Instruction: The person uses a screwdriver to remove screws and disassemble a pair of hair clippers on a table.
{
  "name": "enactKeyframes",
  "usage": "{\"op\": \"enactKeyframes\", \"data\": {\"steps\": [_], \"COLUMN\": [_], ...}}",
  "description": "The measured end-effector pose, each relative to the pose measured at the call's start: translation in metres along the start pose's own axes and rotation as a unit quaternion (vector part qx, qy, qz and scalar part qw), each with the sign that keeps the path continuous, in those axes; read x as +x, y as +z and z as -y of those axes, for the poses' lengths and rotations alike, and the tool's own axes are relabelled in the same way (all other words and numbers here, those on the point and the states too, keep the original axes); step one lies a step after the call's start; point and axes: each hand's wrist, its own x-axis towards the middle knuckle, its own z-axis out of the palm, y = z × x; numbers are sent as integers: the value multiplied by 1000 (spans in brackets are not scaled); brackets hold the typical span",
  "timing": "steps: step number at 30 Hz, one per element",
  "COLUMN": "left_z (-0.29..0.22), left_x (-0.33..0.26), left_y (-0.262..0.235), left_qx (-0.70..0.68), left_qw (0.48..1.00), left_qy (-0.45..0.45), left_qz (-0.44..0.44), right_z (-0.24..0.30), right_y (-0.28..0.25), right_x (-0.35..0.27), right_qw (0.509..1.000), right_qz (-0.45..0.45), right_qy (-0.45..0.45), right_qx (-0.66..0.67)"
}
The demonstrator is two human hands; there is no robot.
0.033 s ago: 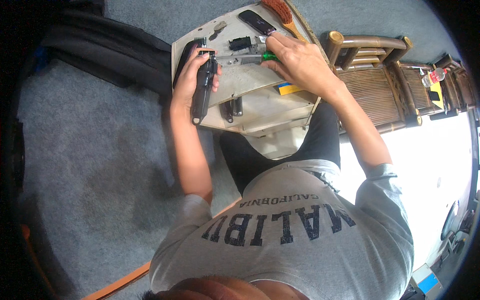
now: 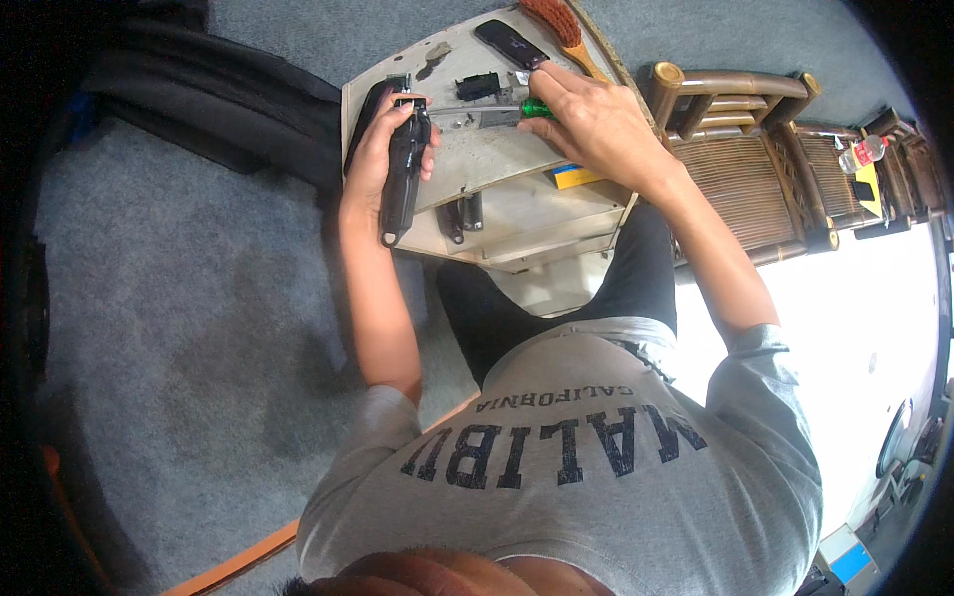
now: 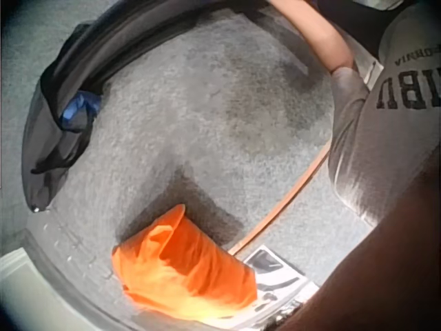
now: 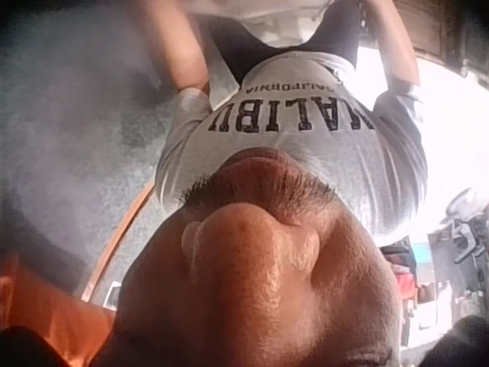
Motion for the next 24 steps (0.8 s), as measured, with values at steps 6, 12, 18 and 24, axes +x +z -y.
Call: {"op": "enactKeyframes", "data": {"steps": [6,12,18,24], "left_z": [2,2,3,5], "left_x": [-2,-4,-3,-3], "left_y": [2,10,11,9], "left_qx": [-7,32,44,38], "left_qw": [1000,999,998,999], "left_qy": [7,24,26,26], "left_qz": [-14,-18,-27,-28], "right_z": [9,-5,-2,1], "right_y": [-3,-1,0,3], "right_x": [2,-3,-5,-5], "right_qw": [997,991,998,999], "right_qz": [46,77,34,8], "right_qy": [62,84,52,43], "right_qx": [8,76,34,10]}}
